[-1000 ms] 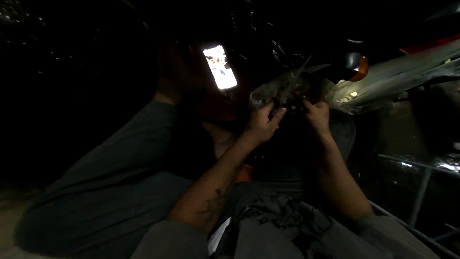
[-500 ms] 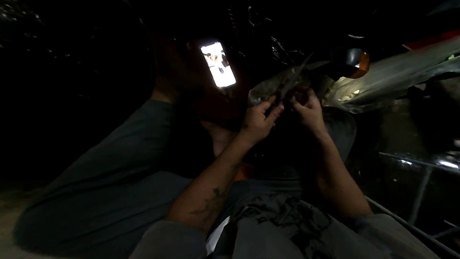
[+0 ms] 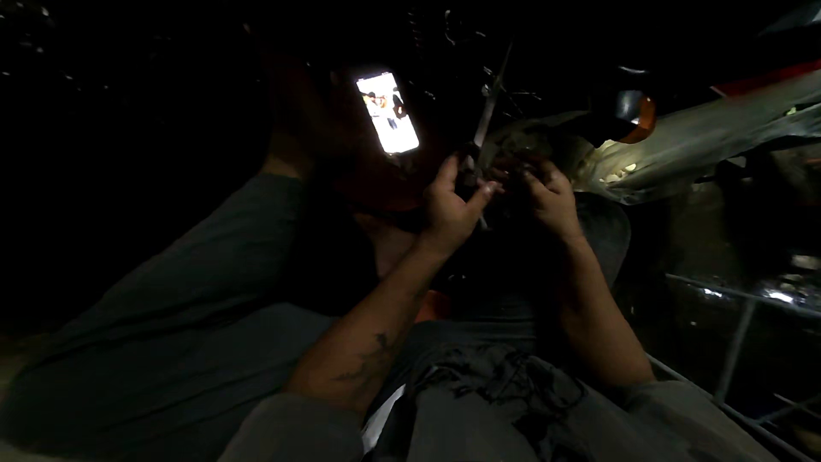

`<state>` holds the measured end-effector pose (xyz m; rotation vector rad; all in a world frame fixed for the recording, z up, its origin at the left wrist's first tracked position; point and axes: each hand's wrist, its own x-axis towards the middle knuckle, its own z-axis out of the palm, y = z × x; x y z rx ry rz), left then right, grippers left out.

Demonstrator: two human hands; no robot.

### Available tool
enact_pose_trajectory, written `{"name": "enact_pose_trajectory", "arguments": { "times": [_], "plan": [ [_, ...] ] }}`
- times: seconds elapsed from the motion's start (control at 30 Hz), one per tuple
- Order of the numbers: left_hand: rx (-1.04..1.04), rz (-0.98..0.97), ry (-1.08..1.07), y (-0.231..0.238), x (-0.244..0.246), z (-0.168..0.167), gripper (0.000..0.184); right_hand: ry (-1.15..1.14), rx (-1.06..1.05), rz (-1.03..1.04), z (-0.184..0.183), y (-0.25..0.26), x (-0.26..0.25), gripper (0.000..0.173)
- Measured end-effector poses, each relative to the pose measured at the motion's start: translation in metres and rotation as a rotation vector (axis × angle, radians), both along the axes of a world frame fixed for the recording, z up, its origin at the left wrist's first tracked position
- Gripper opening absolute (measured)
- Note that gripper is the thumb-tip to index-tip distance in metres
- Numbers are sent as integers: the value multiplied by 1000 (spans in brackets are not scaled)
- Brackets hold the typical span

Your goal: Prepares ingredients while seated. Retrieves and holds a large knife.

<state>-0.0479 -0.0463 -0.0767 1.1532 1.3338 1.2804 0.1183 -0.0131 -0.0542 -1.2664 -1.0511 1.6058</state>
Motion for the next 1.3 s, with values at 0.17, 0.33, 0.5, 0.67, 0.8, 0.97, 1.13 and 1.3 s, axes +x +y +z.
{"name": "enact_pose_trajectory", "arguments": {
  "times": [0.17, 0.33, 0.5, 0.67, 0.8, 0.97, 1.13, 1.3],
  "plan": [
    [13, 110, -31, 4, 18, 1, 73, 326, -91, 57, 3, -4, -5, 49],
    [-4, 160, -102, 3, 32, 0, 66, 408, -127, 26, -4, -5, -6, 43],
    [26, 195, -233, 2, 34, -4, 67, 353, -121, -14, -3, -8, -10, 28],
    [-24, 182, -223, 4, 30, 4, 70, 53, -62, -34, -3, -10, -11, 15],
    [-11, 120, -80, 4, 23, 3, 66, -171, 231, -40, -6, -13, -9, 17],
    [-1, 76, -22, 4, 15, 6, 57, -370, 393, 22, -10, -14, -4, 17],
    [12, -23, -25, 4, 7, 7, 51, -336, 353, 7, -9, -15, -4, 16],
    [-9, -254, 274, 0, -2, 20, 64, -356, 333, -81, -9, -15, -4, 12]
  ]
}}
